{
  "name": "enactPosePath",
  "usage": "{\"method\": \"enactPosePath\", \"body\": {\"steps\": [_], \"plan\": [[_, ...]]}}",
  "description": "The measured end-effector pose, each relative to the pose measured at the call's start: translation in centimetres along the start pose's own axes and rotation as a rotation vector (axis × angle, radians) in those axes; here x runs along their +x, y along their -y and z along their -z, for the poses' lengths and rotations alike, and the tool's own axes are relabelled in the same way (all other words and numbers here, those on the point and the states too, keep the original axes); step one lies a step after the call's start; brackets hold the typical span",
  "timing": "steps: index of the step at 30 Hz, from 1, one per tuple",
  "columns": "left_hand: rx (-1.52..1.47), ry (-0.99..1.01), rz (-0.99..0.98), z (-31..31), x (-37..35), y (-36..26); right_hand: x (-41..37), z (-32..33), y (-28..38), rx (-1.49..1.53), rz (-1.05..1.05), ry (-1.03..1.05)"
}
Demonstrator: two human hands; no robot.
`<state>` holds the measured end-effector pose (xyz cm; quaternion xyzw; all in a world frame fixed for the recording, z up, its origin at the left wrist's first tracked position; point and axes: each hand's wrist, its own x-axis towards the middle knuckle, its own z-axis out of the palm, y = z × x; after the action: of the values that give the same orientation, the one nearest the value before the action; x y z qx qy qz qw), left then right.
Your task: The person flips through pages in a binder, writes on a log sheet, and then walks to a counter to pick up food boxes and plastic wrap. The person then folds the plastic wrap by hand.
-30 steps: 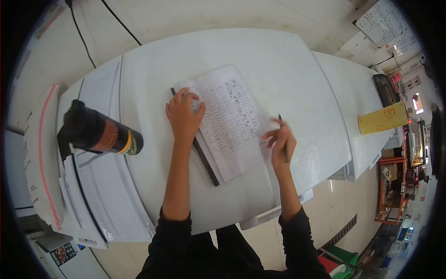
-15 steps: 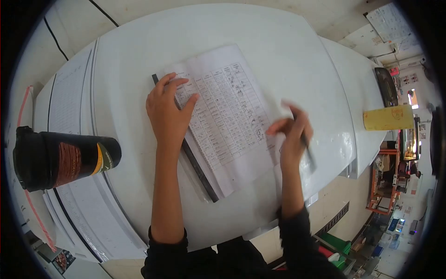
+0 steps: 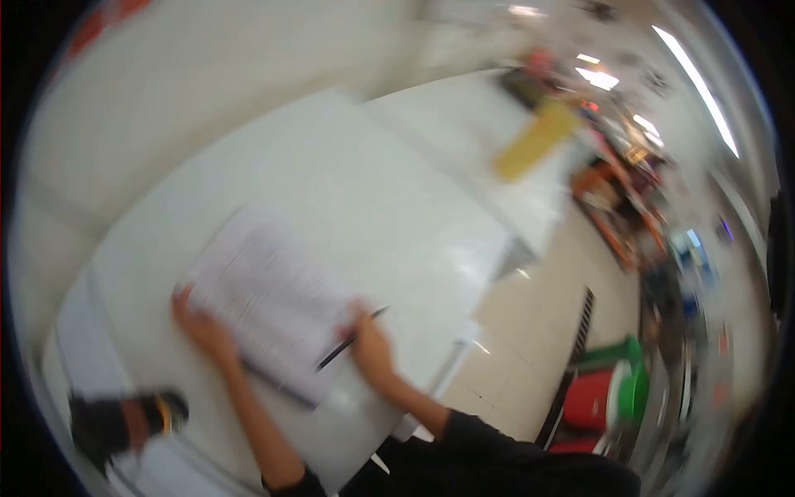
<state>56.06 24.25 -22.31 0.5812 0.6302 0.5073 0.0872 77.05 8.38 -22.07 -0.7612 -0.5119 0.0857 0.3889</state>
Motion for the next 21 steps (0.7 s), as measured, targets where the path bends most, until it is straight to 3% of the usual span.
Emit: {"method": "enactPosePath", "body": {"steps": [2,3,4,8,11,13,14,16,17,18,19,20,21], "plan": [[-0.040,-0.042,-0.203,-1.2,0.7,3.0,0.7,0.3,0.6,0.123,-0.028,-0.030],[-0.073,-0.056,-0.196,-1.5,0.7,2.9,1.1,1.7,2.0,0.193,-0.038,-0.056],[-0.072,-0.051,-0.181,-1.4,0.6,1.9,1.3,3.0,2.4,0.288,-0.101,0.003],[-0.206,-0.025,-0.018,-2.4,-2.3,-1.1,1.3,5.3,1.5,0.587,-0.228,-0.101],[-0.642,0.259,0.141,-3.0,-5.2,-5.6,1.5,8.5,2.2,0.739,-0.338,-0.331],[-1.140,0.371,0.558,-0.1,-6.8,-10.3,0.9,11.6,4.0,0.671,0.006,-0.249],[-1.146,0.379,0.541,2.8,-6.8,-12.9,0.3,11.3,3.2,0.703,0.093,0.025],[-1.623,0.459,1.100,8.1,-6.9,-16.3,-1.2,13.4,3.8,0.528,0.318,0.441],[-1.615,0.461,1.093,7.6,-7.2,-13.8,-2.5,12.5,3.3,0.478,0.421,0.451],[-1.230,0.606,0.945,6.9,-7.6,-8.9,-2.7,14.4,3.6,0.496,0.362,0.727],[-0.845,0.717,0.782,7.3,-7.7,-9.0,-2.7,14.6,3.1,0.505,0.367,0.724],[-0.840,0.714,0.778,7.3,-8.4,-9.1,-2.6,14.6,2.1,0.555,0.381,0.691],[-0.755,0.739,0.618,7.8,-10.0,-9.1,-2.6,14.5,1.2,0.605,0.391,0.660]]}}
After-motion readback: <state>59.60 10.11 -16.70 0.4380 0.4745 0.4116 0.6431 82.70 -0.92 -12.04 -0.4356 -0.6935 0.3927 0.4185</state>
